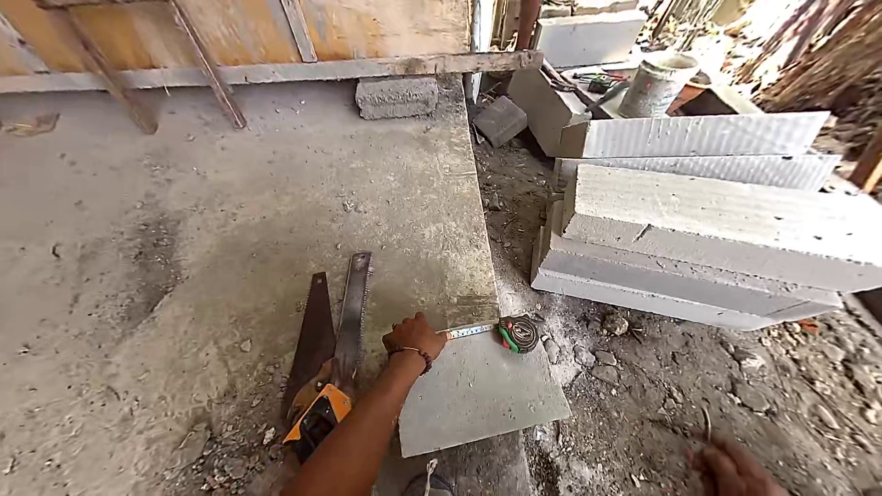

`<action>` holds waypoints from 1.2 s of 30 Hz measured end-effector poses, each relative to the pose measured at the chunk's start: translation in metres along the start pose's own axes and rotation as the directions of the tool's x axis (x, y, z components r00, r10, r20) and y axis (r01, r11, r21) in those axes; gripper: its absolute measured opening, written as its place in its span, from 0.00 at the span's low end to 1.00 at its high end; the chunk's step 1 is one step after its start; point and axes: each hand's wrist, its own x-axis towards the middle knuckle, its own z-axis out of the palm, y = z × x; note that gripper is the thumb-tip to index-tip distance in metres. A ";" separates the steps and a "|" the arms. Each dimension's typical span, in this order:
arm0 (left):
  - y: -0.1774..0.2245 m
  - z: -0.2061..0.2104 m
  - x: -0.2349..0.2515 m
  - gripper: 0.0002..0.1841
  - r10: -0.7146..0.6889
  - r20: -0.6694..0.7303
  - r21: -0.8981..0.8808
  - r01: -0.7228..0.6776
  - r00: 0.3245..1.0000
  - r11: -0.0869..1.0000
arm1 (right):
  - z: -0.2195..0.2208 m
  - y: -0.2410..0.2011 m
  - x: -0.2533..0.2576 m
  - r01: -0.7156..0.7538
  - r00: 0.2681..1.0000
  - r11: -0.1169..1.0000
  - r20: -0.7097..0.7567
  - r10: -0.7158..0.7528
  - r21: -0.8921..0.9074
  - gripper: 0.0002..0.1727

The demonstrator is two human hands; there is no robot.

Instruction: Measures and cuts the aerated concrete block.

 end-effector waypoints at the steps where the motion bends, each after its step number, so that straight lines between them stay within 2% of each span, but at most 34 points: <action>1: 0.000 -0.002 0.000 0.43 0.009 0.008 0.006 -0.009 1.000 1.000 | -0.025 -0.036 0.018 0.094 0.994 0.994 0.067 -0.090 -0.060 0.25; 3: -0.002 -0.004 -0.001 0.42 0.041 0.026 0.025 -0.042 0.999 0.999 | -0.057 -0.107 0.044 0.241 0.963 0.958 0.163 -0.216 -0.152 0.25; 5: -0.006 -0.005 0.001 0.42 0.086 0.009 0.056 -0.086 0.996 0.995 | -0.061 -0.181 0.049 0.257 0.941 0.957 0.258 -0.217 -0.131 0.21; 7: -0.013 -0.003 0.008 0.44 0.120 -0.013 0.056 -0.120 0.993 0.991 | -0.035 -0.241 0.037 0.187 0.908 0.982 0.387 -0.158 -0.038 0.18; 9: -0.023 0.002 0.019 0.44 0.150 0.015 -0.033 -0.150 0.989 0.988 | 0.017 -0.271 0.022 0.081 0.854 0.995 0.511 -0.099 0.057 0.22; 11: -0.033 0.011 0.033 0.40 0.204 0.099 -0.175 -0.185 0.974 0.967 | 0.083 -0.268 0.009 0.008 0.807 0.995 0.586 -0.068 0.103 0.31; 13: -0.039 0.018 0.044 0.39 0.262 0.159 -0.225 -0.223 0.952 0.949 | 0.144 -0.248 0.003 0.030 0.818 0.995 0.569 -0.077 0.092 0.36; 15: -0.038 0.016 0.044 0.39 0.266 0.188 -0.205 -0.228 0.945 0.952 | 0.192 -0.227 0.005 0.121 0.869 0.992 0.477 -0.128 0.046 0.35; 17: -0.036 0.014 0.039 0.39 0.242 0.193 -0.185 -0.207 0.951 0.961 | 0.221 -0.218 0.005 0.177 0.911 0.984 0.380 -0.160 -0.010 0.29; 22: -0.037 0.012 0.029 0.35 0.243 0.151 -0.157 -0.219 0.958 0.963 | 0.241 -0.215 0.011 0.128 0.929 0.992 0.350 -0.116 -0.012 0.28; 27: -0.038 0.013 0.030 0.35 0.250 0.141 -0.156 -0.227 0.958 0.961 | 0.249 -0.200 0.010 0.200 0.948 0.979 0.262 -0.181 -0.049 0.28; 36: -0.038 0.017 0.032 0.36 0.254 0.117 -0.158 -0.235 0.960 0.959 | 0.257 -0.214 0.007 0.214 0.952 0.956 0.260 -0.158 -0.201 0.28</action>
